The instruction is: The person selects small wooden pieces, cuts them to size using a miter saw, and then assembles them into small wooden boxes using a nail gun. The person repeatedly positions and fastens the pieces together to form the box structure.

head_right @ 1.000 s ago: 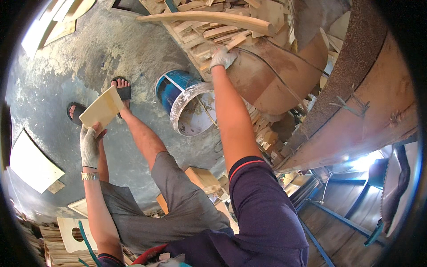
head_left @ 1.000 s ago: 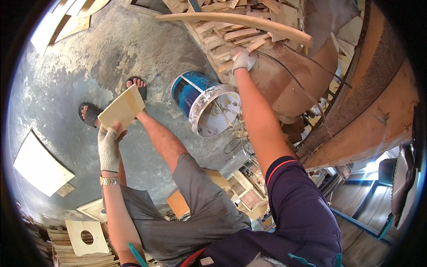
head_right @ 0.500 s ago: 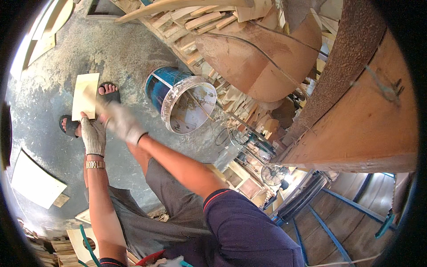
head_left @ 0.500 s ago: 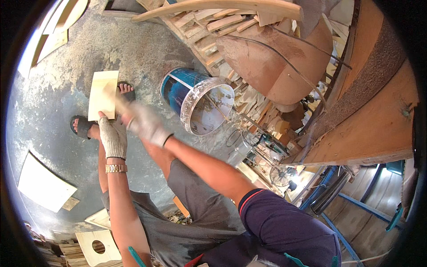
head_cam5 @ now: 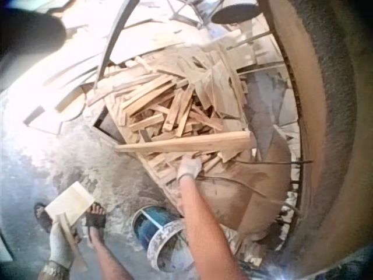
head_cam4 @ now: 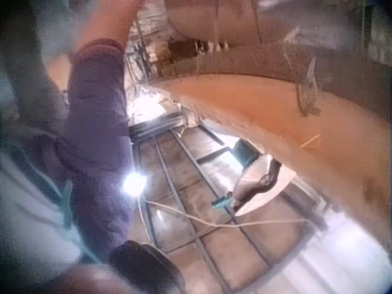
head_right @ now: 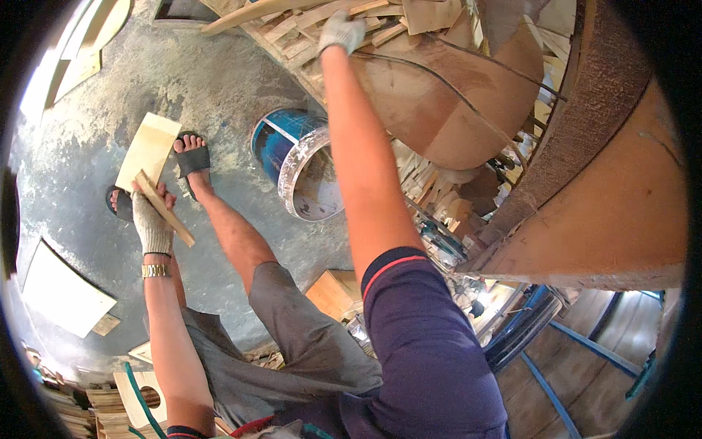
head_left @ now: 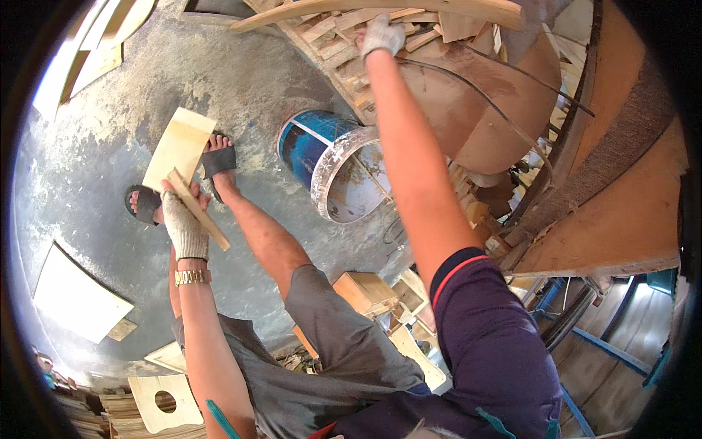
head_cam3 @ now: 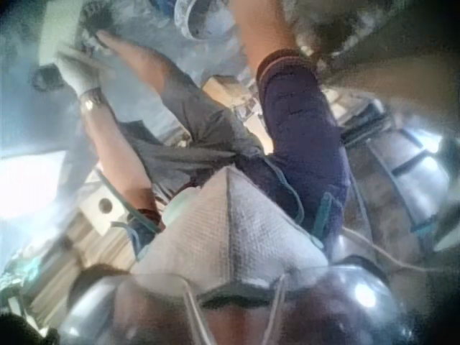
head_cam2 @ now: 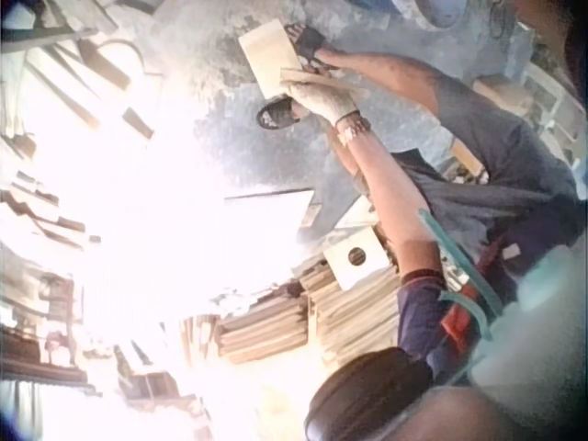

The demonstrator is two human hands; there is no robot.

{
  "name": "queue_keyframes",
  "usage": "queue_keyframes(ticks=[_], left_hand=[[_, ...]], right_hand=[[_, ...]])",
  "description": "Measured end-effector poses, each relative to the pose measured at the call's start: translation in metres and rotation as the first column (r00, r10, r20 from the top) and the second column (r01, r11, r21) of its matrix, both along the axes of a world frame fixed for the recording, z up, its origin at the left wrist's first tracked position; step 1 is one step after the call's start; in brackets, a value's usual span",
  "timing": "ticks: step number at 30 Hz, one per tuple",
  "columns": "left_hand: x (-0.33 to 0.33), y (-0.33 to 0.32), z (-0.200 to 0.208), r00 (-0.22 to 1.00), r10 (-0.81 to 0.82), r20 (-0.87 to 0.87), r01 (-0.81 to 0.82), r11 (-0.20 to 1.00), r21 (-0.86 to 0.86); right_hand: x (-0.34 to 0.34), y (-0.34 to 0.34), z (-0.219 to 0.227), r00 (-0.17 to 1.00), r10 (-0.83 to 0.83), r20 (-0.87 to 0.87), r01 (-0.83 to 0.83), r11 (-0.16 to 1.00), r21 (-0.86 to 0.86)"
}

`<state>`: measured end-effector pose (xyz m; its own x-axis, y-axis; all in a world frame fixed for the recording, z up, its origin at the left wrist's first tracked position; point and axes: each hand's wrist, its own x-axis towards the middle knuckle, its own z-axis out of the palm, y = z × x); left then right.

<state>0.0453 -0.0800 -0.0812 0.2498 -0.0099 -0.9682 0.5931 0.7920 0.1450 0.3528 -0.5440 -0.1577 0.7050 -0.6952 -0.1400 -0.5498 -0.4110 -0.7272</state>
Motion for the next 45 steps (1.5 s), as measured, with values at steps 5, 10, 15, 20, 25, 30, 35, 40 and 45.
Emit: queue_keyframes(ticks=[5, 10, 15, 20, 25, 30, 35, 40, 45], left_hand=[[0.009, -0.007, 0.02, 0.999, 0.05, 0.014, -0.049, 0.995, -0.092], [0.008, -0.004, 0.021, 0.993, 0.118, 0.023, -0.107, 0.956, -0.271], [0.014, -0.01, 0.025, 0.987, 0.079, 0.138, -0.032, 0.95, -0.311], [0.007, -0.008, 0.009, 0.977, -0.003, 0.213, 0.061, 0.962, -0.266], [0.006, -0.017, 0.008, 0.969, -0.124, 0.214, 0.158, 0.976, -0.151], [0.006, -0.013, 0.001, 0.974, -0.044, 0.22, 0.106, 0.954, -0.279], [0.011, -0.02, 0.014, 0.97, -0.004, 0.244, 0.082, 0.948, -0.308], [0.017, -0.027, 0.023, 0.989, 0.086, 0.118, -0.035, 0.923, -0.383], [0.023, -0.02, 0.031, 0.994, 0.106, 0.027, -0.084, 0.901, -0.427]], right_hand=[[0.032, 0.013, 0.005, 0.987, -0.011, -0.162, 0.064, 0.943, 0.328], [0.002, 0.053, 0.057, 0.997, -0.041, -0.064, 0.057, 0.961, 0.27], [-0.069, 0.087, 0.075, 0.975, 0.216, 0.048, -0.22, 0.922, 0.319], [-0.164, 0.171, 0.113, 0.729, 0.659, -0.186, -0.638, 0.752, 0.167], [-0.184, 0.211, 0.14, 0.627, 0.734, -0.261, -0.605, 0.67, 0.43], [-0.181, 0.224, 0.159, 0.683, 0.683, -0.259, -0.534, 0.709, 0.461], [-0.214, 0.235, 0.145, 0.916, 0.334, -0.22, -0.047, 0.636, 0.77], [-0.23, 0.267, 0.151, 0.936, 0.259, -0.239, 0.16, 0.292, 0.943], [-0.235, 0.289, 0.159, 0.832, 0.51, -0.216, -0.159, 0.593, 0.789]])
